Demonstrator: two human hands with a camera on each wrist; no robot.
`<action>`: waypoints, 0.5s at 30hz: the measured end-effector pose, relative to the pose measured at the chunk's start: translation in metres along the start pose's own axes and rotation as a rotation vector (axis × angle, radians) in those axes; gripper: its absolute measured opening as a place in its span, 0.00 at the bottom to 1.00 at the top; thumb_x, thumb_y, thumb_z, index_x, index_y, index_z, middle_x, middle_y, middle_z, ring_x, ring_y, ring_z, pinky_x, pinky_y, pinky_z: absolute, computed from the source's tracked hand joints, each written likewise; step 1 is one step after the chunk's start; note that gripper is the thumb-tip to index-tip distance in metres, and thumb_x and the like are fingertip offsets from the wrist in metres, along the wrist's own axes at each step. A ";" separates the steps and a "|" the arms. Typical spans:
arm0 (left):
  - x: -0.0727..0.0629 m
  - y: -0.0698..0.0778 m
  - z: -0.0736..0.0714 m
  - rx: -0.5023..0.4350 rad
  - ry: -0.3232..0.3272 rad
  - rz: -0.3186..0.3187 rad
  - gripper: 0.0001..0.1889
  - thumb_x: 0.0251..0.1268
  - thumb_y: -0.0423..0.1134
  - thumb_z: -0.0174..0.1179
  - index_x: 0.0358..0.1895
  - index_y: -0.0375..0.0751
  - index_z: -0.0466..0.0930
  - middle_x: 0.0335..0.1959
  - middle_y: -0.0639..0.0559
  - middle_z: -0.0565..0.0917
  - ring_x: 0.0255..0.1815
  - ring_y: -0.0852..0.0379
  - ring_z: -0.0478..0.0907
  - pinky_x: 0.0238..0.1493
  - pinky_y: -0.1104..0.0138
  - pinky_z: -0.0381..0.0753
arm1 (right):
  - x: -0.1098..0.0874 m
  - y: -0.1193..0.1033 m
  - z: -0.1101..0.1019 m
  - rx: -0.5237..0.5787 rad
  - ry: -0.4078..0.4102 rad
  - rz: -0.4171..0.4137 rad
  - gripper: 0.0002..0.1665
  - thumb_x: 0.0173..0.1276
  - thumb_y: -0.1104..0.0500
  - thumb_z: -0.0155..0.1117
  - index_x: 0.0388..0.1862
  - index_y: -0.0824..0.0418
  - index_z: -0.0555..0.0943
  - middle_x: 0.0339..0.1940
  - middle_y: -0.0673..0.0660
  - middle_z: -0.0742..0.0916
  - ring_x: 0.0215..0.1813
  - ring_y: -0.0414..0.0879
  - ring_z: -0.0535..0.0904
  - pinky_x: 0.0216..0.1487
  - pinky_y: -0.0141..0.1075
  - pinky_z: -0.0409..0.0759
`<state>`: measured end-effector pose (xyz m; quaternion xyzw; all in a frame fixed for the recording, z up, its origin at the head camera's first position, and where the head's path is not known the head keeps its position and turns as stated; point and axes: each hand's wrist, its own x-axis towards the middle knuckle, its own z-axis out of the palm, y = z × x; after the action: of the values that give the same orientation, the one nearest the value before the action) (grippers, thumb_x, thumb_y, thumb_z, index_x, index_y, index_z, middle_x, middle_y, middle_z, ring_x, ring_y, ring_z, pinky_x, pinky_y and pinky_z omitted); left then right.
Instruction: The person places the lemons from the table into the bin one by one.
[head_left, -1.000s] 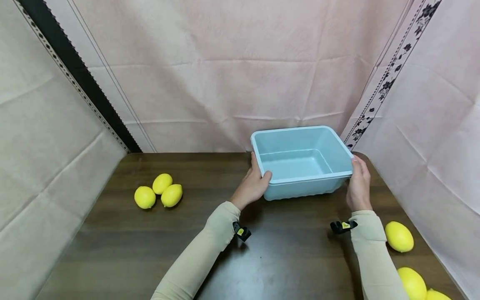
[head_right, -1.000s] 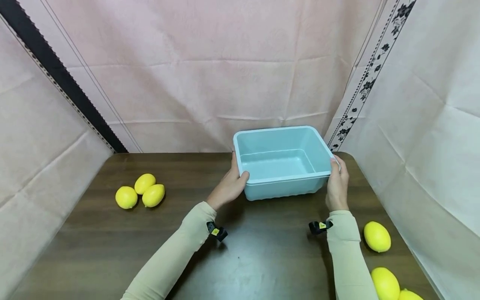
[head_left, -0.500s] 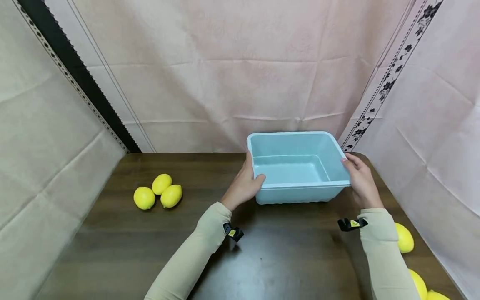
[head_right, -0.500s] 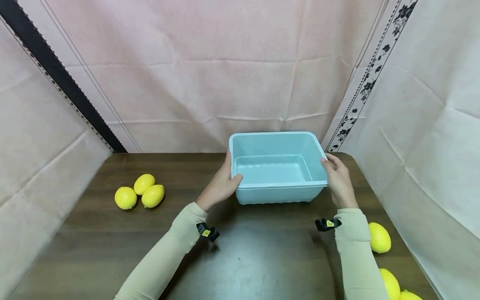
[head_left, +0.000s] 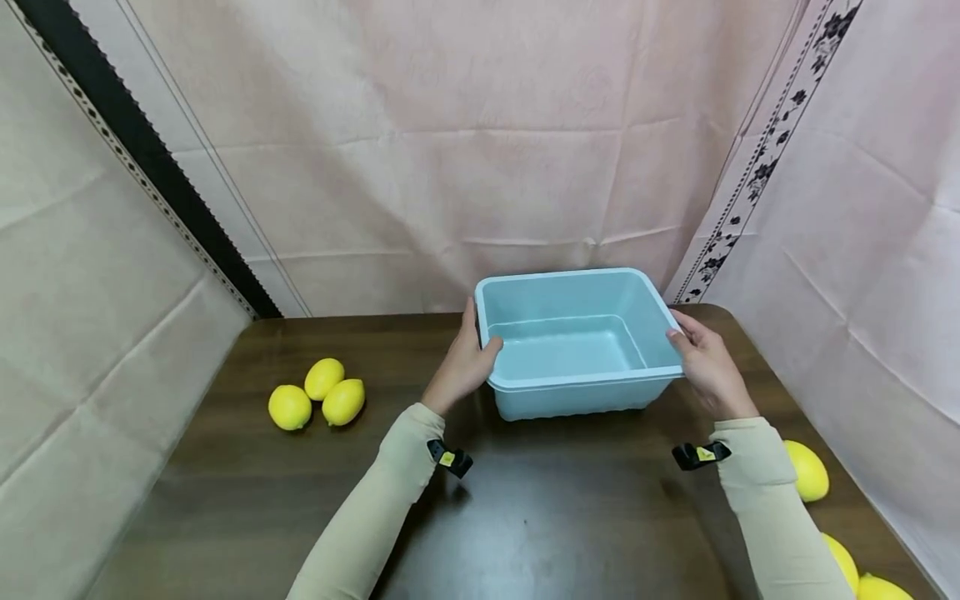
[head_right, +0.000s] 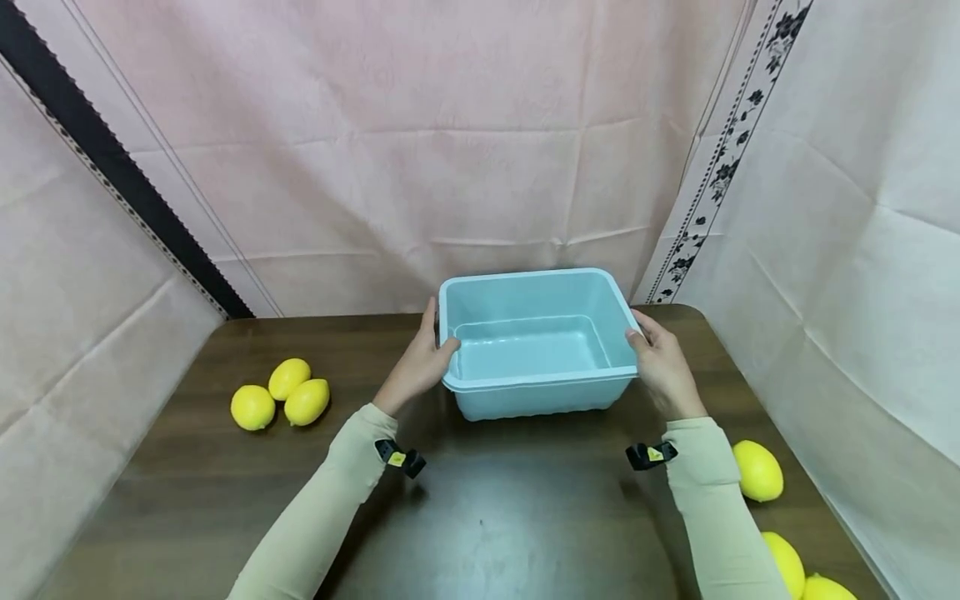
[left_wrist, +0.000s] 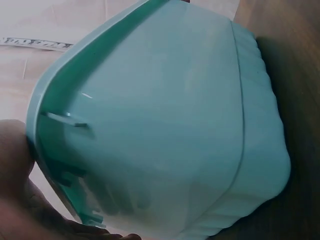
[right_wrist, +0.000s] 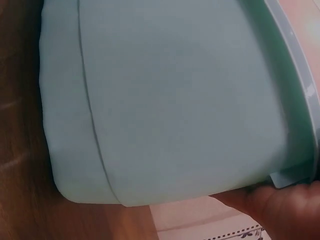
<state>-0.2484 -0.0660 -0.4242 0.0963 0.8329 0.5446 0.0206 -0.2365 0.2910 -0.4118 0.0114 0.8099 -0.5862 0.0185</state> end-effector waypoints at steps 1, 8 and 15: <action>0.001 0.001 -0.002 -0.005 0.007 0.000 0.44 0.82 0.43 0.47 0.87 0.46 0.28 0.88 0.47 0.40 0.87 0.48 0.46 0.81 0.48 0.57 | 0.000 -0.001 0.001 -0.003 -0.001 -0.005 0.34 0.90 0.54 0.35 0.88 0.63 0.47 0.86 0.70 0.57 0.82 0.68 0.58 0.74 0.64 0.63; -0.001 0.000 -0.007 -0.041 0.018 -0.030 0.37 0.88 0.44 0.40 0.87 0.46 0.30 0.89 0.48 0.40 0.87 0.47 0.43 0.83 0.45 0.49 | -0.003 -0.006 0.010 -0.006 -0.029 0.009 0.35 0.90 0.53 0.34 0.89 0.61 0.44 0.86 0.69 0.55 0.83 0.67 0.57 0.75 0.65 0.62; -0.002 -0.003 -0.013 -0.063 0.026 -0.020 0.35 0.88 0.42 0.39 0.87 0.43 0.34 0.88 0.46 0.44 0.87 0.45 0.47 0.82 0.45 0.51 | -0.008 -0.005 0.016 -0.040 -0.038 0.000 0.35 0.90 0.53 0.31 0.89 0.60 0.44 0.86 0.69 0.56 0.83 0.69 0.57 0.75 0.66 0.62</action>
<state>-0.2481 -0.0790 -0.4219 0.0803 0.8163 0.5717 0.0182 -0.2288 0.2743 -0.4113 -0.0002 0.8209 -0.5701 0.0343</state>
